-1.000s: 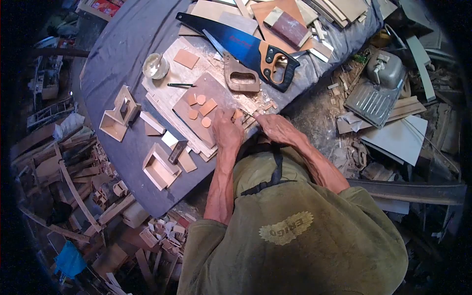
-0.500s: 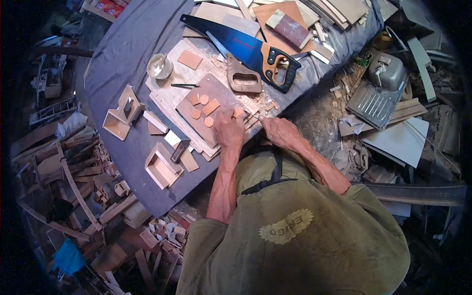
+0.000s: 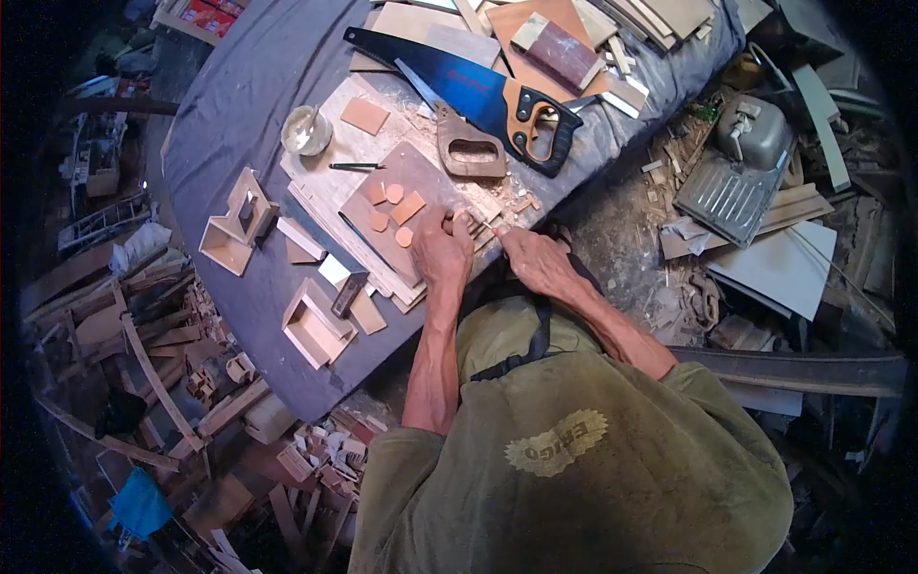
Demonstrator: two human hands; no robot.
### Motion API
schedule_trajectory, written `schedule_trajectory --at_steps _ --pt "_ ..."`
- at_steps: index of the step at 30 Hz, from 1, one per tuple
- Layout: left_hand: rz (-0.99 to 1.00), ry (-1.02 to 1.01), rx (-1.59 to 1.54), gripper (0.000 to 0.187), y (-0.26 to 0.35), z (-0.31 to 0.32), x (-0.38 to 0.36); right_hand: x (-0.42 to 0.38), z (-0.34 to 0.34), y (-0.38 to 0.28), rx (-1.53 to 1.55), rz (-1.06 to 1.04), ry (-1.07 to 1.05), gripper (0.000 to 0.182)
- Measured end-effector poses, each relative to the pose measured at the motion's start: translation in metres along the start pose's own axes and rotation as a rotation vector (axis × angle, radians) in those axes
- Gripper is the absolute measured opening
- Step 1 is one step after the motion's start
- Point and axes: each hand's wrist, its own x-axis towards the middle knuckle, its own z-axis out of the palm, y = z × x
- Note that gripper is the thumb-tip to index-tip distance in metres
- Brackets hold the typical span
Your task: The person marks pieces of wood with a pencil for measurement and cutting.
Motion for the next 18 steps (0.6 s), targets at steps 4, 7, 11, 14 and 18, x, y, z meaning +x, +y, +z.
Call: schedule_trajectory --at_steps 4,7,11,14,18 --pt "-0.057 0.008 0.006 0.019 0.005 -0.003 0.001 0.0 0.01 0.001 -0.188 -0.046 0.064 0.02" --pt "-0.027 0.065 0.028 0.02 0.005 0.0 0.001 -0.001 0.005 -0.001 -0.26 -0.103 0.141 0.018" --pt "-0.089 0.005 -0.079 0.02 -0.004 0.003 0.005 0.001 -0.004 -0.005 -0.27 -0.075 0.195 0.027" --pt "-0.175 -0.033 -0.045 0.021 -0.006 0.004 0.01 0.005 -0.003 -0.001 -0.151 0.063 0.18 0.036" --pt "-0.201 -0.036 0.018 0.022 0.0 0.001 0.013 0.009 -0.017 -0.009 -0.042 0.157 0.14 0.042"
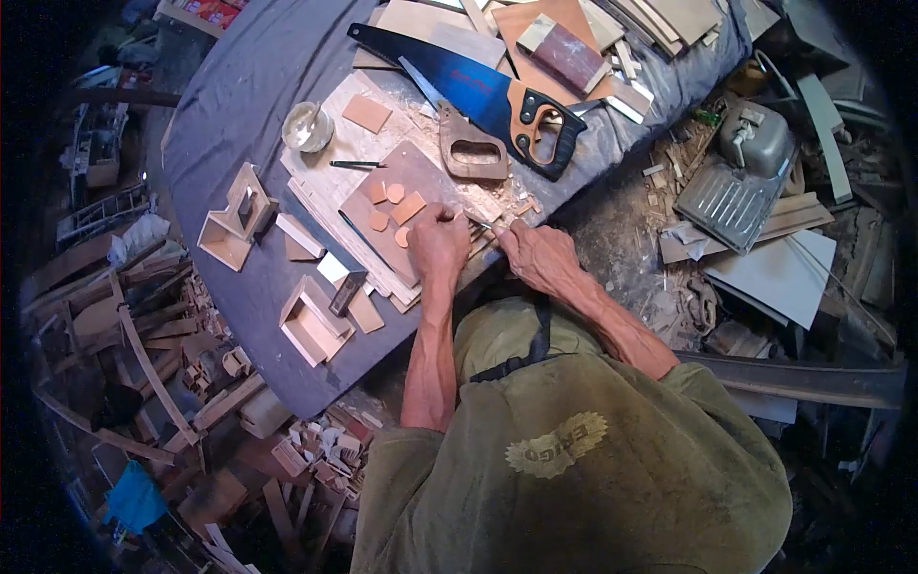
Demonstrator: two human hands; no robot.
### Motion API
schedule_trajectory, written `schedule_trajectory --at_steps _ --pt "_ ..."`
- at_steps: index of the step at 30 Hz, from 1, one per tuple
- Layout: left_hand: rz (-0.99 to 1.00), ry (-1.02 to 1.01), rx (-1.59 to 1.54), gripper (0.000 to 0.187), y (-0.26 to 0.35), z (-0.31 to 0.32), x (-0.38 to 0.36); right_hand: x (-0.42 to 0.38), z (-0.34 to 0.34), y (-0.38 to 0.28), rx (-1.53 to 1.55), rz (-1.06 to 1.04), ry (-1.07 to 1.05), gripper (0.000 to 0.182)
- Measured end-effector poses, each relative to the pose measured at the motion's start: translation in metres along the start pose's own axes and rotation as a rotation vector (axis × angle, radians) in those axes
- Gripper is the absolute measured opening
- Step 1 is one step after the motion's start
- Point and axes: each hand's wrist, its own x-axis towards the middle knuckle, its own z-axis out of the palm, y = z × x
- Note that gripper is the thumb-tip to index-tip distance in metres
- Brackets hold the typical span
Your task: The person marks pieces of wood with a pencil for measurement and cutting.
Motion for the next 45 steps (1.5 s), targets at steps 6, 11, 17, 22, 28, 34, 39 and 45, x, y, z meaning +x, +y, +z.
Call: schedule_trajectory --at_steps 6,11,17,22,28,34,39,45 --pt "-0.03 -0.051 0.046 0.022 -0.001 0.002 0.005 0.002 0.013 0.016 0.028 -0.092 -0.031 0.041" --pt "-0.075 -0.12 0.002 0.022 -0.01 0.006 0.009 0.009 0.002 0.012 0.012 -0.107 -0.129 0.037" --pt "-0.019 -0.092 0.029 0.022 -0.003 0.002 0.002 0.009 0.022 0.021 -0.017 -0.089 -0.236 0.029" --pt "0.025 -0.017 -0.048 0.021 -0.007 0.01 -0.002 0.024 0.004 0.016 0.338 0.085 -0.433 0.039" --pt "-0.007 0.009 -0.048 0.024 -0.001 0.009 -0.01 -0.004 0.015 0.024 0.188 -0.052 -0.17 0.033" --pt "0.015 0.049 -0.008 0.026 0.001 0.008 -0.011 -0.012 0.024 0.015 -0.026 -0.201 -0.117 0.027" --pt "-0.023 -0.034 -0.148 0.025 -0.016 0.012 -0.002 -0.015 0.012 0.001 -0.084 -0.089 -0.124 0.024" --pt "-0.127 -0.163 -0.288 0.022 -0.013 0.005 -0.002 -0.017 0.03 0.003 0.019 0.011 -0.034 0.034"
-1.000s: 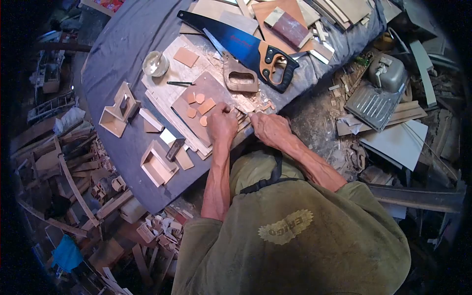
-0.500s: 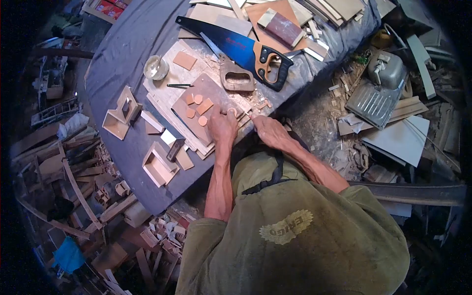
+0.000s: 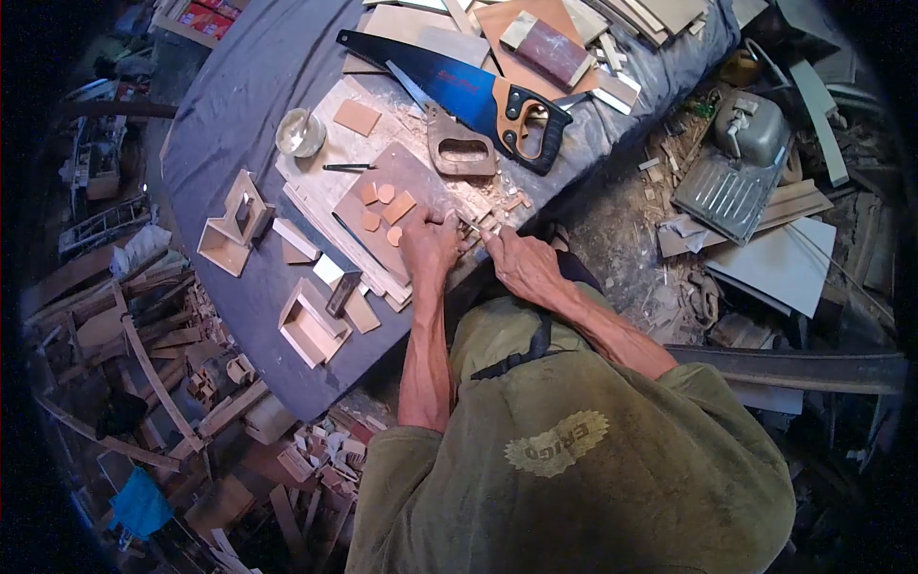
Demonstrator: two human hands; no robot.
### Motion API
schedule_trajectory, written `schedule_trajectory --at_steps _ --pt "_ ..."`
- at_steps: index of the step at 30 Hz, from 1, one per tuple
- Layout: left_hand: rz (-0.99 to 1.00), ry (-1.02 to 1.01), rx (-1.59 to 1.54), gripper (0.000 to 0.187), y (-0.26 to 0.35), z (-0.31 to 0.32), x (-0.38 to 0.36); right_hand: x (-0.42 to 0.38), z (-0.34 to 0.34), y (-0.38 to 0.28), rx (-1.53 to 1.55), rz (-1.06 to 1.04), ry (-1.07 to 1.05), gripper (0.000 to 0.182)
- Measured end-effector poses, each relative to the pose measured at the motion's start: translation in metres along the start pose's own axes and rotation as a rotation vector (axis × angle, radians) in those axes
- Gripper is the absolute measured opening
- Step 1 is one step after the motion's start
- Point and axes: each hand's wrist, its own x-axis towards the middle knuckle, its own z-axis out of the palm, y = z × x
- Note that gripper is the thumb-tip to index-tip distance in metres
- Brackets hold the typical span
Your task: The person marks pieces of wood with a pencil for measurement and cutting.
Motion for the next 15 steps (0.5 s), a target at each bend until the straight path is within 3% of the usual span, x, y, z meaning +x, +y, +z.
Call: schedule_trajectory --at_steps 3,9,15 --pt "-0.011 -0.011 0.039 0.022 0.005 -0.001 -0.001 -0.001 -0.011 -0.008 0.048 0.111 -0.013 0.041" --pt "-0.065 -0.002 0.107 0.025 0.015 -0.003 -0.003 0.001 -0.023 -0.017 0.069 0.116 -0.029 0.046" --pt "-0.006 0.018 0.264 0.024 -0.002 0.003 0.012 0.012 -0.005 0.004 0.075 -0.044 -0.095 0.039"
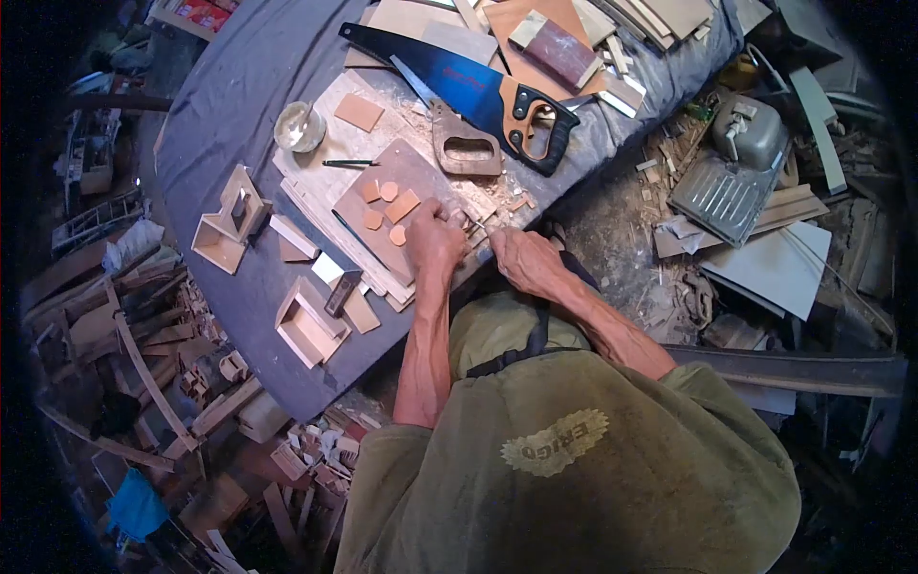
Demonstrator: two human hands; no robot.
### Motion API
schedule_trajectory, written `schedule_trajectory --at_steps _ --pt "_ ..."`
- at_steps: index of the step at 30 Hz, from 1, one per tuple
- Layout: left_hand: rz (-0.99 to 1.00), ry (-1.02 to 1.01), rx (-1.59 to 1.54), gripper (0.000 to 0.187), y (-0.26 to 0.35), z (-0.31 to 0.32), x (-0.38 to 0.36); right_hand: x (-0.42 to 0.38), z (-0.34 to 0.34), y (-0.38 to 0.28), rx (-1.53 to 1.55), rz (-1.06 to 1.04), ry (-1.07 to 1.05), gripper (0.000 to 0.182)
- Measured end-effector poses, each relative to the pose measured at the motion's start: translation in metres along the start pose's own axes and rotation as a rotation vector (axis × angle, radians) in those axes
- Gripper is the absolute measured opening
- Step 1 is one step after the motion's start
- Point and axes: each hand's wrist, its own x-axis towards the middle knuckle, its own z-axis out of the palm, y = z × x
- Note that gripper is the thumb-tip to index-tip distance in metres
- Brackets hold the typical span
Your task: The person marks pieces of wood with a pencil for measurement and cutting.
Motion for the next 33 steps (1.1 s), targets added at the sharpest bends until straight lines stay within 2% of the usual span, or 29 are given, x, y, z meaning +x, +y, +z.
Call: schedule_trajectory --at_steps 3,6,7,10,11,14,17,20,22,25,29,32,33 --pt "0.026 0.005 -0.017 0.025 -0.003 0.003 0.007 0.012 -0.009 0.005 -0.024 -0.156 -0.026 0.029" --pt "0.05 0.058 0.028 0.025 -0.003 0.002 -0.001 0.017 -0.026 -0.004 -0.09 -0.008 -0.193 0.021" --pt "0.055 0.081 0.051 0.025 0.001 0.001 -0.003 0.014 -0.026 -0.006 -0.107 -0.002 -0.189 0.02" --pt "0.035 0.111 0.083 0.024 0.014 -0.005 -0.011 0.002 -0.006 0.006 -0.188 -0.229 0.02 0.023" --pt "0.052 0.111 0.067 0.024 0.012 -0.004 -0.009 0.003 -0.001 0.01 -0.093 -0.055 -0.021 0.032" --pt "0.057 0.079 -0.006 0.024 0.005 -0.002 -0.006 -0.002 -0.016 -0.003 -0.15 -0.063 0.013 0.041" --pt "0.025 0.025 -0.072 0.025 0.016 -0.011 -0.011 -0.001 -0.007 0.005 -0.029 0.075 0.015 0.044" --pt "0.014 0.001 -0.034 0.026 0.013 -0.011 -0.006 -0.004 -0.016 -0.005 0.001 0.109 -0.009 0.044" --pt "-0.015 -0.024 -0.014 0.026 0.013 -0.011 0.0 -0.006 -0.02 -0.009 -0.037 0.022 0.026 0.044" --pt "0.077 0.008 0.141 0.026 0.015 -0.011 0.003 -0.005 -0.007 0.002 -0.027 -0.005 0.043 0.043" --pt "0.096 -0.018 0.132 0.025 0.022 -0.016 0.001 0.008 0.002 0.006 -0.019 -0.05 0.046 0.042" --pt "0.096 -0.022 0.139 0.023 0.023 -0.017 -0.001 0.013 -0.013 -0.003 0.091 0.094 -0.078 0.043" --pt "0.094 -0.012 0.15 0.023 0.025 -0.016 0.0 0.015 -0.015 0.0 0.085 0.069 -0.081 0.041"
